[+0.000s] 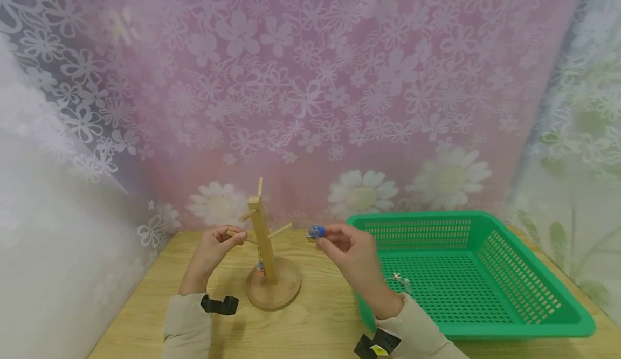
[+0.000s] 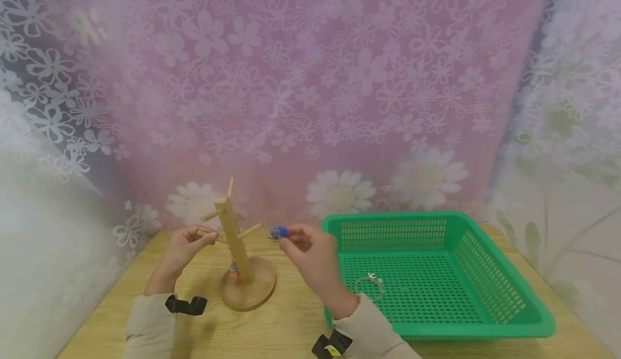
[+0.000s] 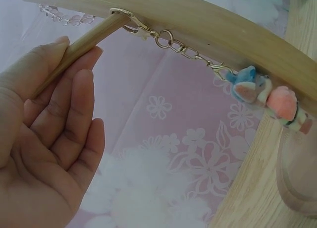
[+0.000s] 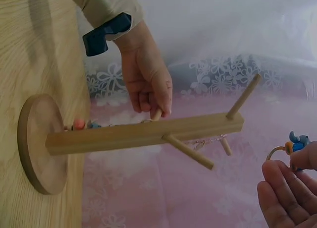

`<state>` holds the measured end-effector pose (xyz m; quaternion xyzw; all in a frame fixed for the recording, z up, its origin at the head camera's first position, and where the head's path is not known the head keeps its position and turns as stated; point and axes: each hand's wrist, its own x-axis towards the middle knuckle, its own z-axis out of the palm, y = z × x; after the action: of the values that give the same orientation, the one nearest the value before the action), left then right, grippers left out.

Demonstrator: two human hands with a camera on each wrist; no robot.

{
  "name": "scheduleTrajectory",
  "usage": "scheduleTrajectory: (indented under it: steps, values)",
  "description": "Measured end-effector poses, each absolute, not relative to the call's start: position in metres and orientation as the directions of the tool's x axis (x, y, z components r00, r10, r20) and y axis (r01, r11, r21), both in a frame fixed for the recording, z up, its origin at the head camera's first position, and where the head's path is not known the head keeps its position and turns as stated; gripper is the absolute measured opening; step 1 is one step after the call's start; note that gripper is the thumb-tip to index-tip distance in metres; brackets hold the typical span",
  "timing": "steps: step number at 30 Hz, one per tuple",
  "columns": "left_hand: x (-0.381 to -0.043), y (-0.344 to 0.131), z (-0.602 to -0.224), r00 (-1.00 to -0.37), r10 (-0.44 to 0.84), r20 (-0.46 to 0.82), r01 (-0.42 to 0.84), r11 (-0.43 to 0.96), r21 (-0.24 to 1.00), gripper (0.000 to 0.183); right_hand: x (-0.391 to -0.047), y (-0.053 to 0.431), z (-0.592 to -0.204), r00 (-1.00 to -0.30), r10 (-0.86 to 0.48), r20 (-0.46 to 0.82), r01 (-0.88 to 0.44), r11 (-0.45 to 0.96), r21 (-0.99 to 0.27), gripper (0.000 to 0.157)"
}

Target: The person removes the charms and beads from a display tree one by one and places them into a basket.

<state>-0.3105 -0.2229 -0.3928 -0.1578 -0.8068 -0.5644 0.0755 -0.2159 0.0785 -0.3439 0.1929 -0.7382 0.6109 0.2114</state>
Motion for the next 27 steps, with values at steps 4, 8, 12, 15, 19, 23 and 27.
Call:
scheduleTrajectory:
  steps: [4,8,12,15,19,23,27]
  values:
    - [-0.309,-0.222,-0.39,-0.941,0.16,0.298,0.334,0.309,0.89,0.029,-0.216,0.097,-0.343,-0.869,-0.032,0.493,-0.487,0.218,-0.845,0.01]
    - [-0.304,-0.219,-0.384,-0.942,0.158,0.296,0.332,0.299,0.895,0.025,-0.216,0.117,-0.339,-0.881,-0.035,0.471,-0.46,0.29,-0.839,0.012]
    - [-0.296,-0.215,-0.375,-0.936,0.166,0.311,0.349,0.312,0.884,0.022,-0.219,0.14,-0.333,-0.875,-0.041,0.483,-0.468,0.332,-0.819,0.015]
    - [-0.295,-0.214,-0.374,-0.937,0.158,0.311,0.346,0.313,0.884,0.021,-0.221,0.157,-0.331,-0.864,-0.06,0.501,-0.486,0.361,-0.796,0.017]
    - [-0.302,-0.217,-0.382,-0.947,0.133,0.292,0.319,0.304,0.898,0.023,-0.227,0.176,-0.332,-0.865,-0.1,0.492,-0.488,0.397,-0.778,0.02]
    - [-0.304,-0.218,-0.388,-0.949,0.125,0.288,0.313,0.316,0.896,0.023,-0.234,0.194,-0.337,-0.891,-0.126,0.436,-0.446,0.414,-0.793,0.022]
    - [-0.302,-0.215,-0.389,-0.945,0.126,0.301,0.326,0.308,0.894,0.022,-0.238,0.208,-0.34,-0.921,-0.136,0.366,-0.385,0.459,-0.8,0.026]
